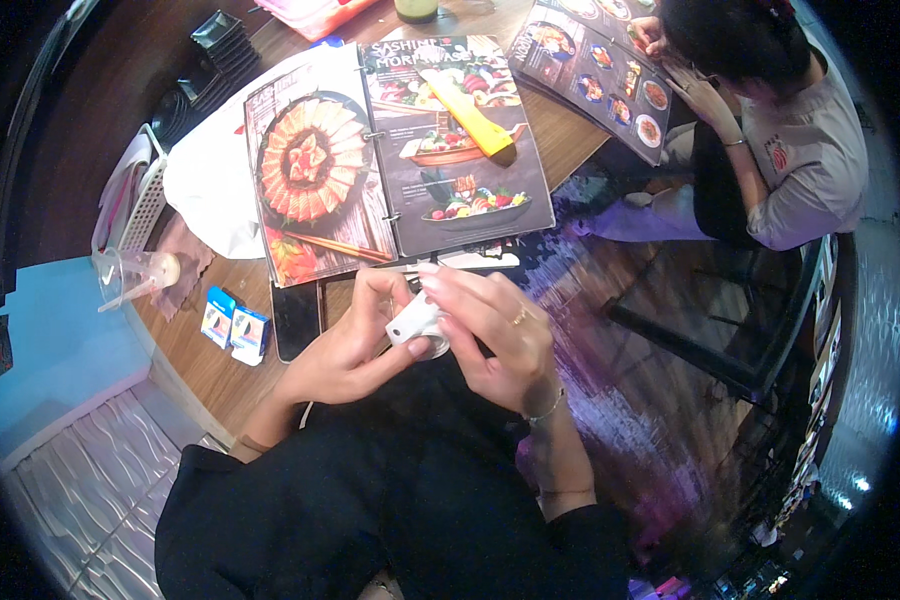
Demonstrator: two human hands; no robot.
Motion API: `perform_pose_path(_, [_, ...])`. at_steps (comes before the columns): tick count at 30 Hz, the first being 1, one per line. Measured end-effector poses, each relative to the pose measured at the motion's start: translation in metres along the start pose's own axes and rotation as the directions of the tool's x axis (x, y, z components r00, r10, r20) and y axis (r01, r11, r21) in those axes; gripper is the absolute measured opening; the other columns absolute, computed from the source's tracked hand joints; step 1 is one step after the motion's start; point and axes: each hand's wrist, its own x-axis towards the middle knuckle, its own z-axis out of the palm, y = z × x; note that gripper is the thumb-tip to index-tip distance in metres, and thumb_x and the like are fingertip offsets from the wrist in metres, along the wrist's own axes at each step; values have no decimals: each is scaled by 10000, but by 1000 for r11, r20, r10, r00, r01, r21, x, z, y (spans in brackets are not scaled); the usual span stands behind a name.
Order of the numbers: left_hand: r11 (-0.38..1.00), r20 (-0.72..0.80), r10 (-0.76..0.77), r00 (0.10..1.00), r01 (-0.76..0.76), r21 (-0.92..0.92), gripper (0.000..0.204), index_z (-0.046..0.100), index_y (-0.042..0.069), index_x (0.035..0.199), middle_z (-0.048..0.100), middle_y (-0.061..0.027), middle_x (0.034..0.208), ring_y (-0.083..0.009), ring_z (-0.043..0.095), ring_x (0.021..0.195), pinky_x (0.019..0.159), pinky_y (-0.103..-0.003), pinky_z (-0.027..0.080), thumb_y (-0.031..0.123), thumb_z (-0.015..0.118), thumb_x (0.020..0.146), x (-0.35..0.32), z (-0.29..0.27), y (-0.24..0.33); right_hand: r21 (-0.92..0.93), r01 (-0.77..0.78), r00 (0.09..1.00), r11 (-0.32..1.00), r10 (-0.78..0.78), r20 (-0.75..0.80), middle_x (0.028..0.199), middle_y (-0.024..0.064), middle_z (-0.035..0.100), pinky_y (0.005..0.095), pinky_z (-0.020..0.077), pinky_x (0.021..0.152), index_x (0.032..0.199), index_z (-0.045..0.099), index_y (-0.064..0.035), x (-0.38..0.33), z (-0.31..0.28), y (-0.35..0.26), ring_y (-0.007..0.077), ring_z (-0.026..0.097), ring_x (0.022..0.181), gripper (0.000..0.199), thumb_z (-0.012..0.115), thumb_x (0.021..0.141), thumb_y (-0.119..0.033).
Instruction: The person assembles a menu by applying small white stickers to the pages of a ring binder. They flip through the pages, select items, and place stickers on specific spots while another person works on a separate menu nearby.
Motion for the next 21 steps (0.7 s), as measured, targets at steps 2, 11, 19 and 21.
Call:
perform_pose_path(2, [998,49,-3,999,0,60,247,391,5,1134,590,-167,1024,-259,609,926,802,-369,458,108,532,960,2,-2,4,23,-37,999,999,36,32,1051,151,675,357,549,750,1123,616,-27,-3,-6,3,290,676,900,373,702,772,68])
perform_pose_path(11, [961,-77,107,991,-123,-250,158,462,-6,1095,552,-120,1155,-131,540,1019,886,-296,439,82,505,971,7,2,-6,141,-151,986,978,159,-49,960,96,648,220,449,529,1071,618,-36,-14,0,4,99,553,640,340,744,764,39])
perform_pose_path(19, [943,-134,-49,990,1,-334,281,458,12,1210,546,-74,1149,-109,533,1045,871,-255,447,45,559,950,6,8,-15,217,-292,895,931,346,-281,959,84,612,192,407,506,1041,621,-11,-36,23,5,58,531,620,306,727,764,64])
perform_pose_path(21, [942,-104,-92,990,53,-331,344,438,27,1246,545,-82,1155,-137,541,1080,897,-276,451,42,583,934,6,4,-12,236,-290,902,928,347,-257,938,79,606,184,391,503,1044,619,-4,-37,21,6,54,520,621,296,708,773,76])
